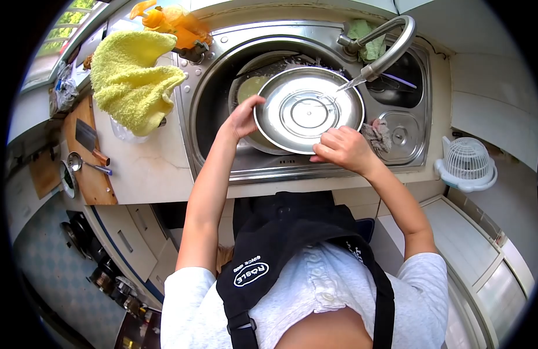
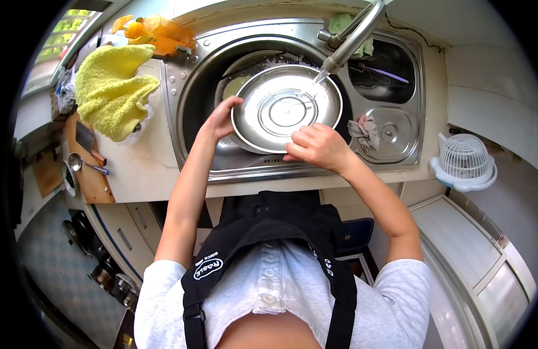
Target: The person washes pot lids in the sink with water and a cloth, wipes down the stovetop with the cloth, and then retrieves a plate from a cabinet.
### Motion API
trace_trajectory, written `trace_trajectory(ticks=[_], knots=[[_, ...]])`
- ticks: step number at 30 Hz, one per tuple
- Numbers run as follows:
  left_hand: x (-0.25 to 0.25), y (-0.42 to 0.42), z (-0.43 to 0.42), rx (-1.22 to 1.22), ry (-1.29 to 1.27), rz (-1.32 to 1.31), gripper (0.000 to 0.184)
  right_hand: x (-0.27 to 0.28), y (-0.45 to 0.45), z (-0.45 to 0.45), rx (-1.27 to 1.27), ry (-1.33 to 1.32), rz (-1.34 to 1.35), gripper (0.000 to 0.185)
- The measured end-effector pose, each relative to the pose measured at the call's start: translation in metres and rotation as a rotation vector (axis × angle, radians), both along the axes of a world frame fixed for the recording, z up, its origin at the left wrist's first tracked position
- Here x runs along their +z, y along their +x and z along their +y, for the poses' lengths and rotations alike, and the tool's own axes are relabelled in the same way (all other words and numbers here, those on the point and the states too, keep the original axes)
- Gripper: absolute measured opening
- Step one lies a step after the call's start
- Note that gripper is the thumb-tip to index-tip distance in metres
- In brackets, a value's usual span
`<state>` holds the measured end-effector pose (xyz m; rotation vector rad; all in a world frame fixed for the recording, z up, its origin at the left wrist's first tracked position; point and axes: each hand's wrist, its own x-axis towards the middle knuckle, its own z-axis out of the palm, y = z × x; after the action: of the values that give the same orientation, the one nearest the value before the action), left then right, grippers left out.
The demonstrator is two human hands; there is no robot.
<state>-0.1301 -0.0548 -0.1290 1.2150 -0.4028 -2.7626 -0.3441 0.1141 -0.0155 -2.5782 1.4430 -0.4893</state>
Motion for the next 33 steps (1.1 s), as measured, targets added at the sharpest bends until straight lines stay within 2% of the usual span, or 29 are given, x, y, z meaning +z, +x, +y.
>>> trace_trajectory(ticks=[1, 2, 3, 4, 6, 7, 8, 10, 11, 13, 14, 15, 17, 18, 20, 21, 22, 24, 25, 26, 27, 28, 29, 30, 31, 32, 33], knots=[[-0.008, 0.001, 0.006, -0.052, -0.156, -0.154, 0.017, 0.000, -0.005, 0.001, 0.001, 0.001, 0.002, 0.027], [-0.014, 0.002, 0.011, -0.075, -0.265, -0.161, 0.022, 0.000, -0.012, 0.001, -0.016, 0.004, -0.074, 0.027], [-0.012, -0.002, 0.021, 0.025, -0.274, -0.158, 0.021, -0.002, -0.019, 0.000, -0.031, 0.007, -0.151, 0.027], [-0.010, -0.006, 0.030, 0.128, -0.284, -0.156, 0.021, -0.007, -0.030, -0.006, -0.120, -0.046, -0.212, 0.025], [-0.010, -0.002, 0.036, 0.173, -0.295, -0.160, 0.022, -0.013, -0.051, -0.025, -0.402, -0.108, -0.362, 0.017], [-0.010, 0.001, 0.037, 0.181, -0.354, -0.199, 0.021, -0.018, -0.061, -0.037, -0.543, -0.184, -0.308, 0.012], [-0.010, 0.005, 0.039, 0.190, -0.413, -0.241, 0.020, -0.019, -0.070, -0.049, -0.641, -0.101, -0.247, 0.012], [0.012, 0.003, 0.040, 0.277, -0.460, -0.251, 0.016, -0.034, -0.086, -0.087, -0.562, -0.252, -0.100, 0.033], [0.014, 0.006, 0.038, 0.281, -0.643, -0.302, 0.016, -0.045, -0.092, -0.105, -0.528, -0.303, 0.022, 0.036], [0.020, 0.016, 0.032, 0.199, -0.957, -0.434, 0.019, -0.060, -0.100, -0.142, -0.495, -0.369, 0.245, 0.030], [0.031, 0.017, 0.030, 0.203, -0.961, -0.442, 0.019, -0.064, -0.102, -0.157, -0.482, -0.407, 0.357, 0.026], [0.047, 0.016, 0.028, 0.187, -1.130, -0.502, 0.020, -0.069, -0.105, -0.169, -0.479, -0.412, 0.349, 0.026], [0.070, 0.019, 0.029, 0.170, -1.402, -0.567, 0.023, -0.071, -0.106, -0.181, -0.636, 0.023, 0.547, 0.018], [0.076, 0.022, 0.030, 0.170, -1.407, -0.574, 0.023, -0.069, -0.105, -0.183, -0.634, 0.019, 0.541, 0.018], [0.086, 0.031, 0.033, 0.173, -1.651, -0.549, 0.026, -0.059, -0.101, -0.186, -0.768, 0.085, 0.533, 0.014], [0.098, 0.036, 0.035, 0.096, -1.669, -0.572, 0.034, -0.050, -0.103, -0.186, -0.724, 0.116, 0.501, 0.017], [0.101, 0.040, 0.036, 0.101, -1.672, -0.572, 0.034, -0.045, -0.098, -0.180, -0.724, 0.111, 0.501, 0.017], [0.107, 0.045, 0.037, 0.119, -1.965, -0.529, 0.040, -0.033, -0.086, -0.162, -0.756, 0.193, 0.423, 0.019], [0.114, 0.049, 0.038, 0.103, -2.081, -0.536, 0.040, -0.032, -0.080, -0.149, -0.758, 0.217, 0.342, 0.022], [0.118, 0.053, 0.038, 0.082, -2.187, -0.503, 0.031, -0.060, -0.089, -0.133, -0.637, -0.153, 0.180, 0.028], [0.123, 0.058, 0.039, 0.020, -2.306, -0.525, 0.028, -0.062, -0.081, -0.115, -0.674, -0.188, 0.070, 0.034], [0.129, 0.063, 0.041, -0.046, -2.425, -0.549, 0.025, -0.057, -0.064, -0.096, -0.724, -0.100, -0.244, 0.035], [0.136, 0.067, 0.043, -0.100, -2.499, -0.569, 0.020, -0.054, -0.046, -0.075, -0.857, 0.112, -0.529, 0.034], [0.134, 0.071, 0.045, -0.126, -2.577, -0.551, 0.020, -0.051, -0.018, -0.054, -1.078, 0.463, -1.159, 0.040], [0.133, 0.075, 0.047, -0.139, -2.612, -0.520, 0.020, -0.050, 0.002, -0.032, -1.111, 0.693, -1.499, 0.047], [0.132, 0.078, 0.048, -0.152, -2.649, -0.485, 0.020, -0.041, 0.026, -0.012, -0.943, 0.868, -1.844, 0.050], [0.128, 0.081, 0.049, -0.169, -2.670, -0.444, 0.020, -0.038, 0.041, 0.001, -0.671, 1.069, -2.092, 0.049]])
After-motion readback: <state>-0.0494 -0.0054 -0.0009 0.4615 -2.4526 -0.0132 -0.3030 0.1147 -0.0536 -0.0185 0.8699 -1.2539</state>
